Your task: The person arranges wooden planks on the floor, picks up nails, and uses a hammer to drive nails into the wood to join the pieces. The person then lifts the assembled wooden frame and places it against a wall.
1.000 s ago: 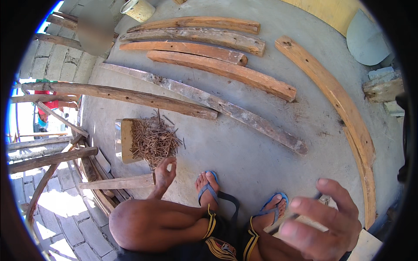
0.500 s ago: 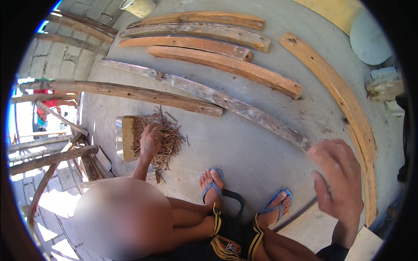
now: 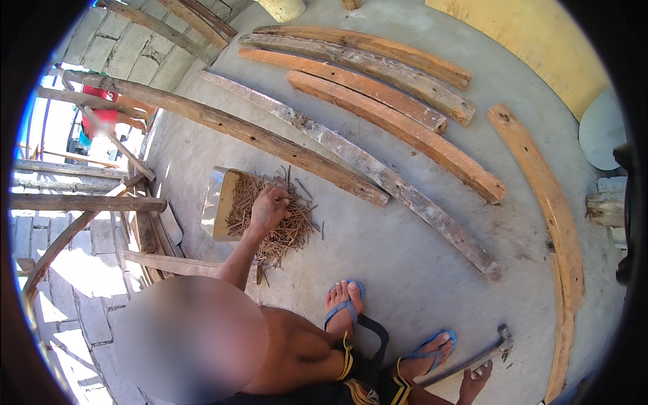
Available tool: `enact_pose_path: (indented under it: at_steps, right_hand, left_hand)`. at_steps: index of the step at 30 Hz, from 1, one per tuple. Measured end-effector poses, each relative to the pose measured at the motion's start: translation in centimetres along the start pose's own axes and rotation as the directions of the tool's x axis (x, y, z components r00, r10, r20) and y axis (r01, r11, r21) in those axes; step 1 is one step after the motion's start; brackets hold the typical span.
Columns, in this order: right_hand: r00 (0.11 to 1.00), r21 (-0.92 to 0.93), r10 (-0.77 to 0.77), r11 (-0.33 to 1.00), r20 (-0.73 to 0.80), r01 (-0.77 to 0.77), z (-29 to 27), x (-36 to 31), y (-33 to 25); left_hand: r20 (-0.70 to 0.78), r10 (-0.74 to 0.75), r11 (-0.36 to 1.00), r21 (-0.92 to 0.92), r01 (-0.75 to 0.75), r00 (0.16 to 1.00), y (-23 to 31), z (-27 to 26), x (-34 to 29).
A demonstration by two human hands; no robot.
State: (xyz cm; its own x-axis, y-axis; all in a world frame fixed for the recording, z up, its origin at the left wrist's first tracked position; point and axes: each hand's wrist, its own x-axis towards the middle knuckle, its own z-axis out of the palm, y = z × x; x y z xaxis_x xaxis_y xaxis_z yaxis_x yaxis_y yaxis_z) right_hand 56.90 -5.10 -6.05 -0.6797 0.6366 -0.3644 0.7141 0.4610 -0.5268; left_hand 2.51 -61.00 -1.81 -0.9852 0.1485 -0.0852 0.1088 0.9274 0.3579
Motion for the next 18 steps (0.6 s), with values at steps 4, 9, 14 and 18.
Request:
enact_pose_path:
  at_steps: [4,9,14,18]
  right_hand:
    - [0.987,0.086,0.143,0.987,-0.073,-0.136,1.0,0.0,-1.0]
    - [0.984,0.199,0.180,0.964,0.007,-0.178,0.4,1.5,-0.8]
    - [0.994,-0.107,-0.079,0.992,-0.077,0.070,1.1,2.0,2.6]
    - [0.998,-0.135,-0.056,0.989,0.008,0.056,1.5,2.9,3.3]
  left_hand:
    - [0.066,-0.397,0.464,-0.846,0.262,0.915,1.2,-2.4,0.6]
    - [0.210,-0.301,0.043,-0.972,0.233,0.930,6.2,-2.9,-1.5]
    - [0.263,-0.196,-0.003,-0.964,0.267,0.945,9.4,-0.8,-2.7]
    - [0.148,-0.186,0.611,-0.757,0.232,0.971,9.2,0.5,-3.0]
